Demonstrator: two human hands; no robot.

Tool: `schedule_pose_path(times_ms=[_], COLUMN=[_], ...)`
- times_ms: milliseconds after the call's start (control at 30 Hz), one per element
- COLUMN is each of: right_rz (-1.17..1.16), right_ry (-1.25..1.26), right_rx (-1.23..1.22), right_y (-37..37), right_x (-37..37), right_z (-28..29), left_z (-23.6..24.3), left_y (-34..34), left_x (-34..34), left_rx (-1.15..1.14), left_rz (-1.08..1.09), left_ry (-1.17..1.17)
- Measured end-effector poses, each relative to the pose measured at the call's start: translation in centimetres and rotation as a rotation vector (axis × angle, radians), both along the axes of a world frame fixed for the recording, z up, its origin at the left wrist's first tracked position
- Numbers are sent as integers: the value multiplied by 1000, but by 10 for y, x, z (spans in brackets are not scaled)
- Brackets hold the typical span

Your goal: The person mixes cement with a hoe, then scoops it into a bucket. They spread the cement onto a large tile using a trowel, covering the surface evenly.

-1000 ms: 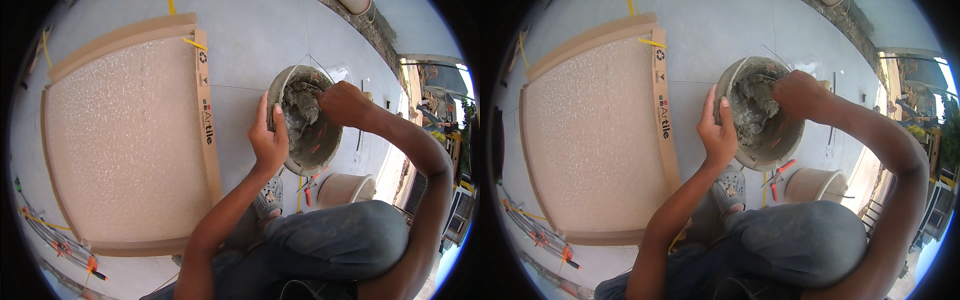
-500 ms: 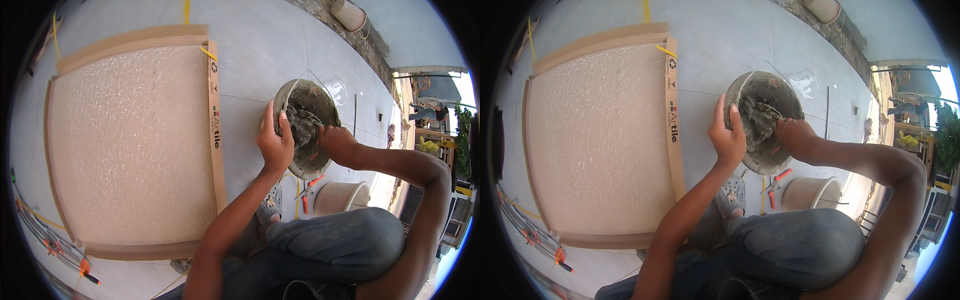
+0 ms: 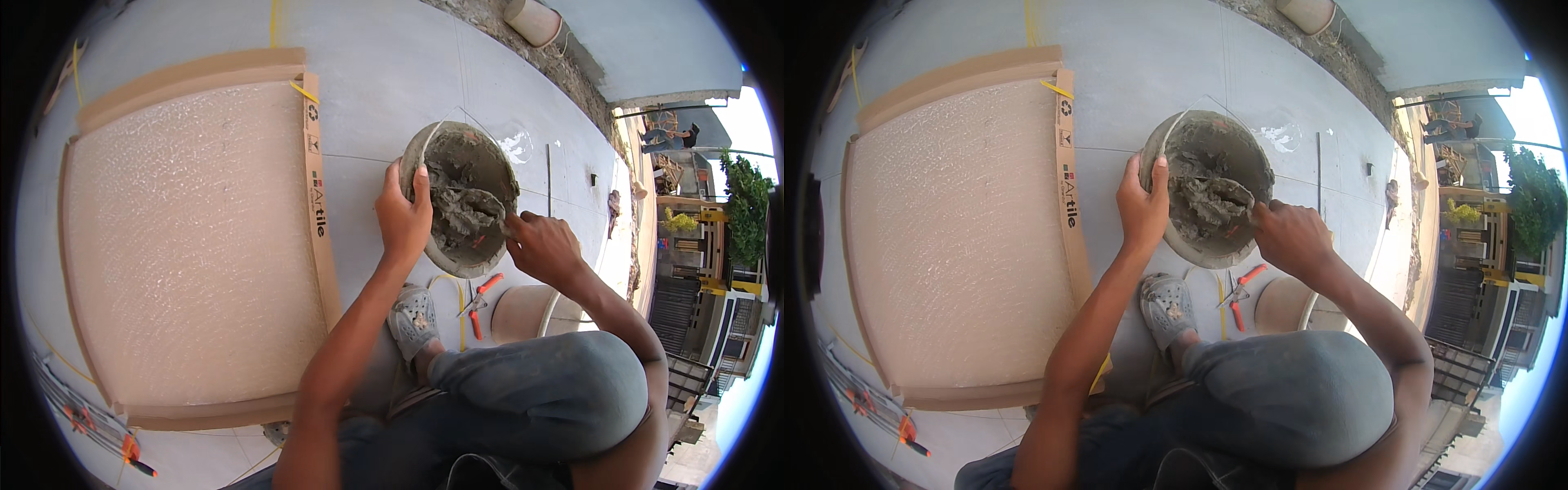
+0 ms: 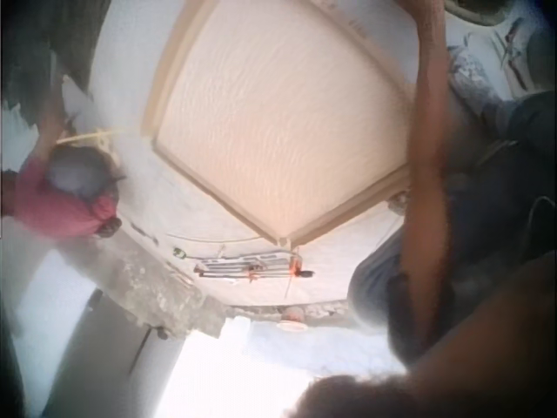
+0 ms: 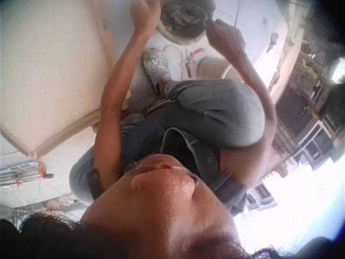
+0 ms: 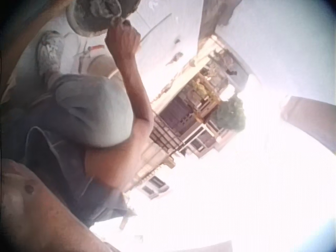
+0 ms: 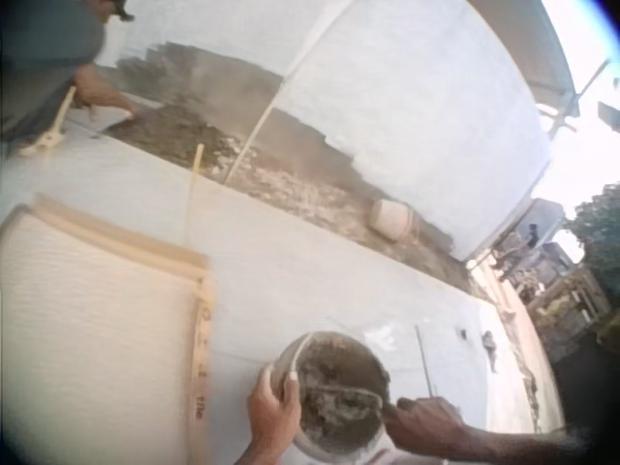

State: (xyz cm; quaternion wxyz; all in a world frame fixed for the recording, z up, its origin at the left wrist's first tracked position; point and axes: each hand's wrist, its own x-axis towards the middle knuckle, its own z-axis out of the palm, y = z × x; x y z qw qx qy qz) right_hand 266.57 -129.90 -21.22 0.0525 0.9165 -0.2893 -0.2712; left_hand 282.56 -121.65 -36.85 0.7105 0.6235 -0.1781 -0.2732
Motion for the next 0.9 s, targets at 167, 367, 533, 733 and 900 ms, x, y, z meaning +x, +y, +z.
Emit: schedule_pose_path(times_ms=[167, 367, 533, 733, 900], right_rz=[-34, -171, -211, -444, -453], right_ry=[-270, -353, -313, -298, -402], right_rx=[-214, -139, 11, 297, 184], right_y=[20, 50, 46, 46, 70], right_x=[-53, -77, -103, -115, -132], right_z=[-7, -24, -53, -101, -116], left_z=[13, 7, 11, 12, 19], left_y=[-24, -28, -29, -26, -30], left_x=[17, 16, 18, 19, 14], left_rx=[210, 206, 226, 276, 317], left_rz=[-62, -30, -19, 24, 11], left_ry=[-161, -164, -149, -256, -210])
